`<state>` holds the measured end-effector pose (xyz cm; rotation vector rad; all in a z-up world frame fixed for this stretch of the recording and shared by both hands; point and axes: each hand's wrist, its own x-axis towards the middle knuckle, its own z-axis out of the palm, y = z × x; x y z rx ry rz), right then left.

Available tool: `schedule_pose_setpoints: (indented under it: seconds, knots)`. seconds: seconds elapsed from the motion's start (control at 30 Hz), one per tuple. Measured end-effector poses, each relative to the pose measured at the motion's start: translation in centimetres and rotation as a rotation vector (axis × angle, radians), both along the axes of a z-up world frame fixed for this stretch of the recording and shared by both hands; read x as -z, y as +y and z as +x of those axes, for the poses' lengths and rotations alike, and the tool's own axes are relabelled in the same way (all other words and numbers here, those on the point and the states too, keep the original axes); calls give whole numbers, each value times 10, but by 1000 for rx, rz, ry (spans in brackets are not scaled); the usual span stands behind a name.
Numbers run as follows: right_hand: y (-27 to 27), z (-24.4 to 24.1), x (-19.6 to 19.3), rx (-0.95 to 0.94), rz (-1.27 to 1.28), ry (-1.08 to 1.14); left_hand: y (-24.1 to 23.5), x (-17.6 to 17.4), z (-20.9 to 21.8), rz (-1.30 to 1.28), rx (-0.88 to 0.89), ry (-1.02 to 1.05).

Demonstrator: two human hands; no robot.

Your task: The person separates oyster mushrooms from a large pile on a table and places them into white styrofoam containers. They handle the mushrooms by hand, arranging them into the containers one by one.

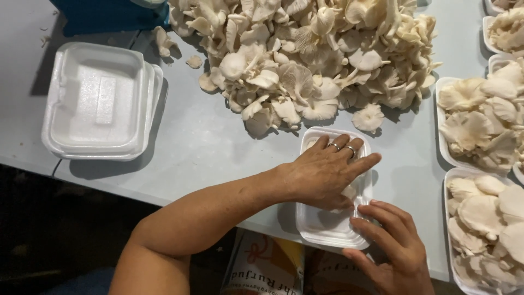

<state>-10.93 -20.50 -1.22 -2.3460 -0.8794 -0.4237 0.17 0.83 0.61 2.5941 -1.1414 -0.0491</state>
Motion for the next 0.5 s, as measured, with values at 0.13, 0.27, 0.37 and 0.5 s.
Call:
schedule_pose_setpoints:
  seconds: [0.13, 0.27, 0.37, 0.5]
  knots:
    - [-5, 0, 0, -16, 14, 37, 3, -9, 3, -31, 20, 58]
    - [1, -11, -6, 135, 314, 177, 3, -21, 12, -142, -47, 169]
    - [-14, -9, 23, 221, 491, 169, 8, -25, 24, -265, -175, 105]
    - [-4, -12, 9, 271, 531, 226, 24, -2, 60, -478, -228, -340]
